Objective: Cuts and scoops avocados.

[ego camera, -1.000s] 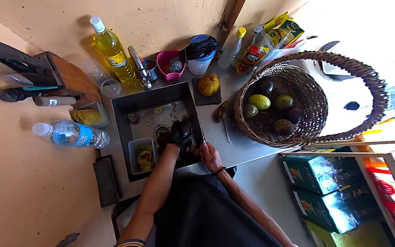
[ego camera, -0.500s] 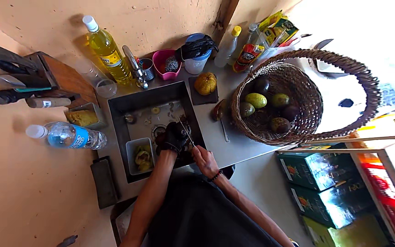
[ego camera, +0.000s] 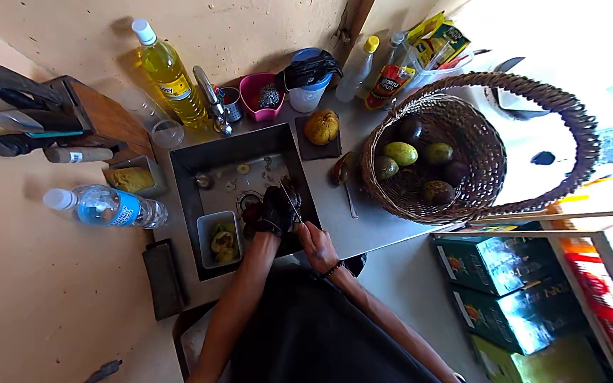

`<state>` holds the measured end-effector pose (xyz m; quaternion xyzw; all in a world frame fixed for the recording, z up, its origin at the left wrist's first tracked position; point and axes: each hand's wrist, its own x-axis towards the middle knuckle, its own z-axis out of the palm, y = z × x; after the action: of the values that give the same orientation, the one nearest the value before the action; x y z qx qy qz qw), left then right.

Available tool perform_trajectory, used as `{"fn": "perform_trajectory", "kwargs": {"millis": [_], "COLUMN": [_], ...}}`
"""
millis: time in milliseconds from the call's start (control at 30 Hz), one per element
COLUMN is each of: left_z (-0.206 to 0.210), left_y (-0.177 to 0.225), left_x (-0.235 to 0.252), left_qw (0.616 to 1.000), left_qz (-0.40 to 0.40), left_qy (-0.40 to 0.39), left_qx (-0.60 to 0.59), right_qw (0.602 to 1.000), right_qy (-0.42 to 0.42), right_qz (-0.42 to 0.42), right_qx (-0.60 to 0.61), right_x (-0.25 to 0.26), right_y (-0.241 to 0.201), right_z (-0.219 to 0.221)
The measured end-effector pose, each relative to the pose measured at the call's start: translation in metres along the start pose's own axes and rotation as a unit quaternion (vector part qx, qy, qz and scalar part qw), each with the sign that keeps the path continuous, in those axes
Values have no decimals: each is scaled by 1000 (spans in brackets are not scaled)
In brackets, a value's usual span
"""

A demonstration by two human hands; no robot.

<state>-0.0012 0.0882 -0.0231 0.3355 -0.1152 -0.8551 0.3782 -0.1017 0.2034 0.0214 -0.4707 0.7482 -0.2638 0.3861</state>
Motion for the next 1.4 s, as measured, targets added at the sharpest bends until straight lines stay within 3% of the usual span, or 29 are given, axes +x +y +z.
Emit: {"fn": "perform_trajectory", "kwargs": {"millis": [67,167,333,467,533,633,700,767,800,867,900,967,1067,1167,1267,1367,1400], "left_z": [22,6,30,29,27,54,75,97,107,112,104,89,68,62,59,74,77], "left_y": [1,-2,-7,-9,-2,34,52,58,58,51,44,29,19,27,56,97,100], "left_x": [7,-18,-1,8,11,7,4,-6,-13,-27,-28,-21,-14,-17,-12,-13,-12], "left_qw": [999,997,999,990,958,872,849,860,882,943,959,958,905,858,818,760,770], "left_qz": [-2,10,33,113,204,335,389,416,399,269,203,199,310,340,347,415,432], "left_qy": [33,-59,20,17,0,-36,-85,-111,-104,-90,-100,-104,-50,-15,-94,-190,-202], "left_qx": [-41,42,-3,86,203,356,347,274,229,172,172,180,288,385,449,463,424], "right_qw": [1000,1000,998,998,999,996,989,978,972,968,970,979,989,989,980,975,977], "right_qy": [1,-2,-15,-7,-7,-20,-8,45,81,124,130,108,39,-14,-69,-89,-72], "right_qz": [4,19,53,63,48,8,-41,-121,-151,-169,-164,-137,-81,-47,-16,-26,-49], "right_qx": [-11,-15,-18,-23,4,84,142,167,162,139,122,107,117,141,188,200,194], "right_x": [0,0,4,2,-1,-3,-5,-4,-1,4,7,5,-7,-18,-31,-43,-45], "right_y": [-4,-7,-16,-22,-23,-22,-26,-27,-27,-26,-25,-23,-25,-29,-41,-55,-57], "right_z": [-2,-4,-9,-11,-14,-22,-26,-24,-22,-23,-24,-25,-29,-40,-58,-74,-74]}}
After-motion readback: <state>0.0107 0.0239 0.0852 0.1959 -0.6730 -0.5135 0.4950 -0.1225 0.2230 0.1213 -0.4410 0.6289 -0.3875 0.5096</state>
